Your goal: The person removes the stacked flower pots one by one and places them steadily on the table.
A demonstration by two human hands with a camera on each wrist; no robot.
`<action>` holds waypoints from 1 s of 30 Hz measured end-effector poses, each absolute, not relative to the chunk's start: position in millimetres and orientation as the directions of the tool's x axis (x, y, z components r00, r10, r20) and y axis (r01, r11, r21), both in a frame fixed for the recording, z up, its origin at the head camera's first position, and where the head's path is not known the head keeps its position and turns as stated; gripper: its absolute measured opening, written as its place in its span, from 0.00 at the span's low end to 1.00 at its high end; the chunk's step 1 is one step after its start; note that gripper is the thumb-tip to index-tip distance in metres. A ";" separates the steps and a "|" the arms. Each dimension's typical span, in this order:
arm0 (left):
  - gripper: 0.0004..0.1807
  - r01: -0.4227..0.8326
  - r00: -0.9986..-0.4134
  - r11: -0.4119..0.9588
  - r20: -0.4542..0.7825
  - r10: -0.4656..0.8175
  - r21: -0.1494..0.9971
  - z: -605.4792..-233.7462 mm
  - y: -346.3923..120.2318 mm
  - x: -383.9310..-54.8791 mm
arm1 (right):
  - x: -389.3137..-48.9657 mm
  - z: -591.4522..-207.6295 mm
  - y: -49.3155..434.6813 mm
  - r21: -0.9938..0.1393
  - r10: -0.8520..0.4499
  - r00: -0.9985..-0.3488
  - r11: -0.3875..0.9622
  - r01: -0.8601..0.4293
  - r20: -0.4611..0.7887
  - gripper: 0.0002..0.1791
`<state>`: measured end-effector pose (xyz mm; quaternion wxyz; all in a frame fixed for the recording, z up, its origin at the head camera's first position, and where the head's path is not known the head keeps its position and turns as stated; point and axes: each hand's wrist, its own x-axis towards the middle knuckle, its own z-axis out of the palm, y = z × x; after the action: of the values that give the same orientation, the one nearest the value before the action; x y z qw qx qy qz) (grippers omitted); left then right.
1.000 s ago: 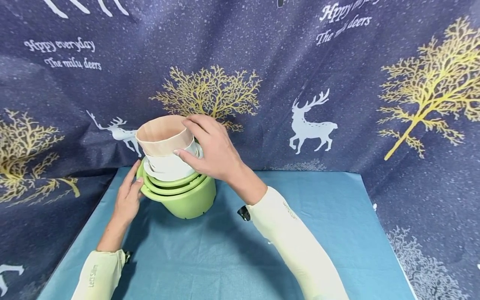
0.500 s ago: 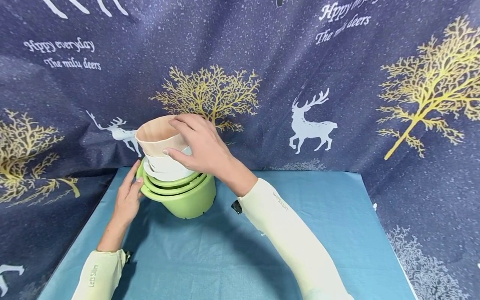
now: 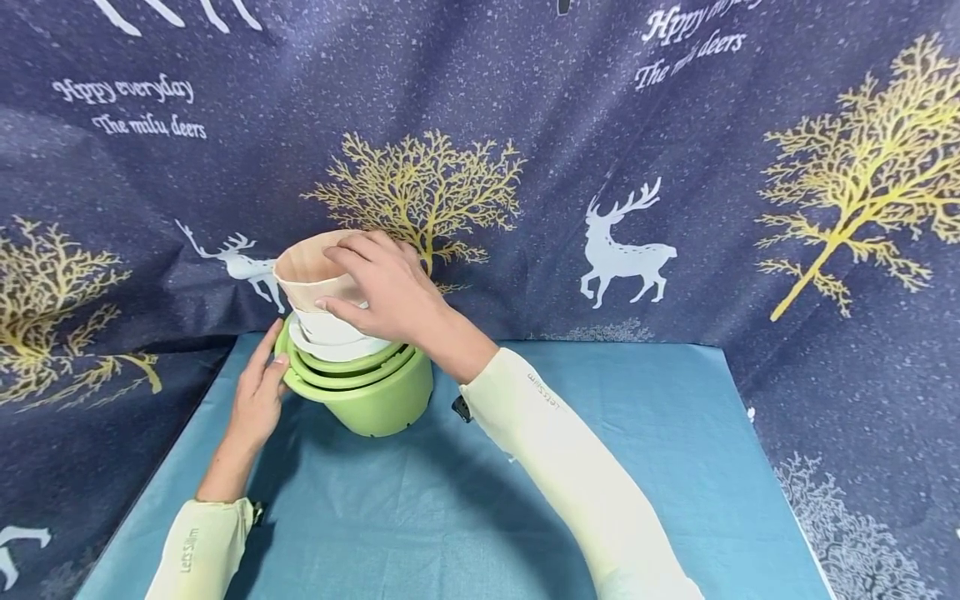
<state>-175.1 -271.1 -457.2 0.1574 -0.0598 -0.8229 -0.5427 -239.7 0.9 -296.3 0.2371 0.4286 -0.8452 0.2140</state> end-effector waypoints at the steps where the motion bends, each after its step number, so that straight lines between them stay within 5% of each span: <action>1: 0.30 0.270 -0.944 0.403 0.324 -0.070 0.875 -456.9 -271.1 -175.2 | -240.1 -296.8 0.3 -0.146 -0.629 -0.526 0.553 -0.820 0.572 0.32; 14: 0.30 0.272 -0.945 0.386 0.320 -0.064 0.881 -457.9 -270.6 -173.0 | -245.1 -305.3 -1.9 0.014 -0.693 -0.453 0.555 -0.832 0.560 0.16; 30: 0.30 0.265 -0.946 0.378 0.315 -0.075 0.887 -454.4 -269.1 -172.1 | -245.7 -301.7 -4.6 -0.008 -0.701 -0.450 0.536 -0.844 0.553 0.14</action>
<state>-172.1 -269.1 -454.4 0.1531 -0.0584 -0.8158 -0.5546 -245.7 -4.6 -301.7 0.2512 0.4601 -0.8396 0.1426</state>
